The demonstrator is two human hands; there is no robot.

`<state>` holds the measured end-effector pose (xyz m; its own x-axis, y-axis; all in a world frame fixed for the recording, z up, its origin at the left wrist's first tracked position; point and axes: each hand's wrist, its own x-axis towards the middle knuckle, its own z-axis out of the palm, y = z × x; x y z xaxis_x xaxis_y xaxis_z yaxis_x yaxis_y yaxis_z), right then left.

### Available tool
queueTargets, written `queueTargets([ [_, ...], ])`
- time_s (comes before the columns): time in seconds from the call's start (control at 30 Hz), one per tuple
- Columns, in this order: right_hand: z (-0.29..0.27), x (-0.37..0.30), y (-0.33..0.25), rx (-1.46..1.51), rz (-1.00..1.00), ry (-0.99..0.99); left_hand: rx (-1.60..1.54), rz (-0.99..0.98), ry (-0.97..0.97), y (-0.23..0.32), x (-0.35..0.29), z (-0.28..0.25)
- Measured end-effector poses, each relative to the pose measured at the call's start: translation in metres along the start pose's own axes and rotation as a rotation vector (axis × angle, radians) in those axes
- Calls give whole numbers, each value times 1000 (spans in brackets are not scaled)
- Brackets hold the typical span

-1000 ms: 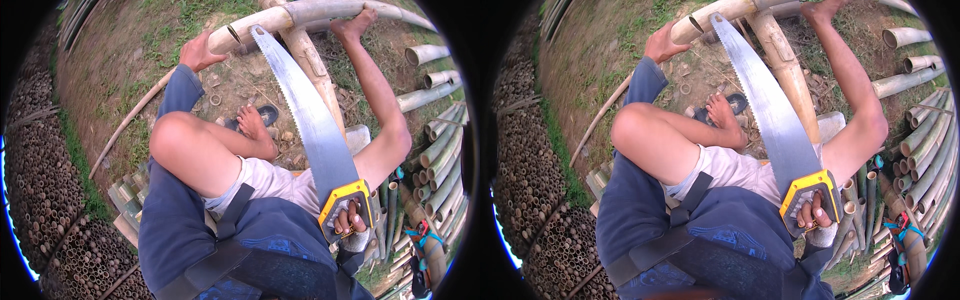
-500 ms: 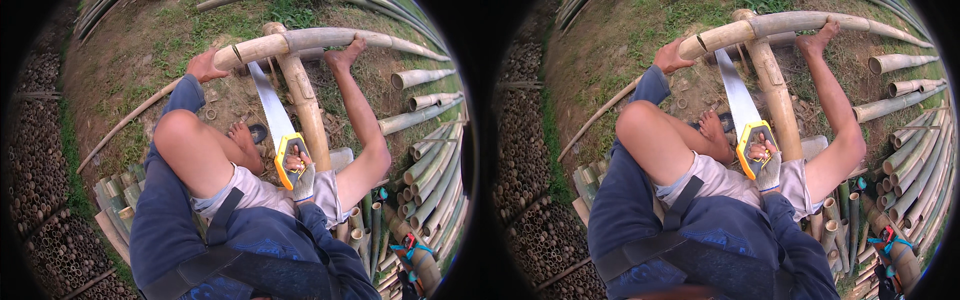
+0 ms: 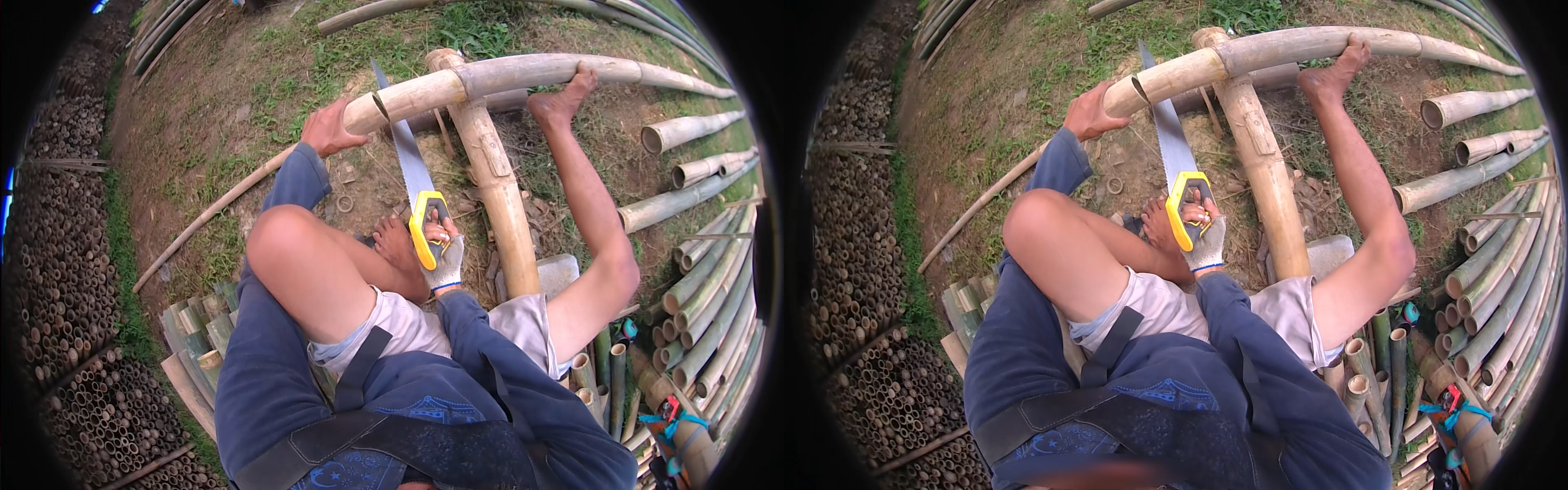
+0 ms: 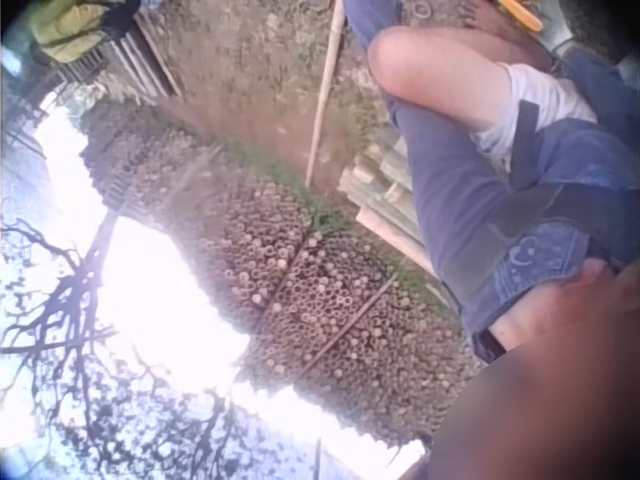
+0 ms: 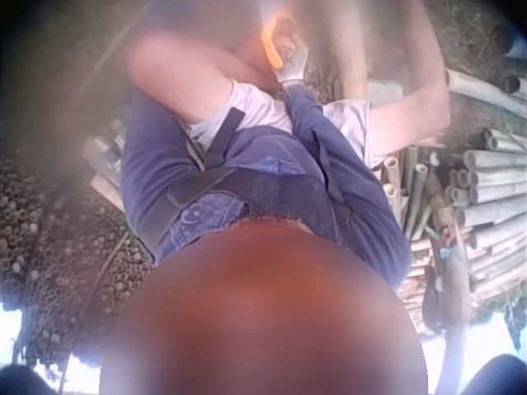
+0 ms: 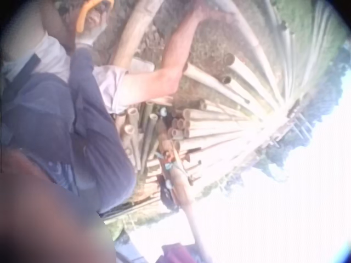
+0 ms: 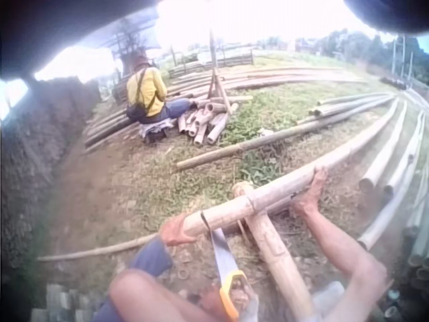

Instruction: The person sits on the ground and uses a hand saw to cut long bamboo poles into shorter sections. They repeatedly position each pole, saw through it, and set the cut pieces aside.

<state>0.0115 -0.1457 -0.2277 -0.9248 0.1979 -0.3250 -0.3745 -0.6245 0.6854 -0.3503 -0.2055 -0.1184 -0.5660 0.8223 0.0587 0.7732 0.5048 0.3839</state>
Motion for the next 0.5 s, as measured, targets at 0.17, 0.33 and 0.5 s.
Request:
queueTargets([
  [0.17,0,23,2,133,37,24,-10,10,8,0,0,0],
  [0.33,1,4,6,151,127,-27,-25,11,6,3,-2,-2],
  [0.5,-6,-36,9,118,191,58,-10,-67,73,-6,-11,-18],
])
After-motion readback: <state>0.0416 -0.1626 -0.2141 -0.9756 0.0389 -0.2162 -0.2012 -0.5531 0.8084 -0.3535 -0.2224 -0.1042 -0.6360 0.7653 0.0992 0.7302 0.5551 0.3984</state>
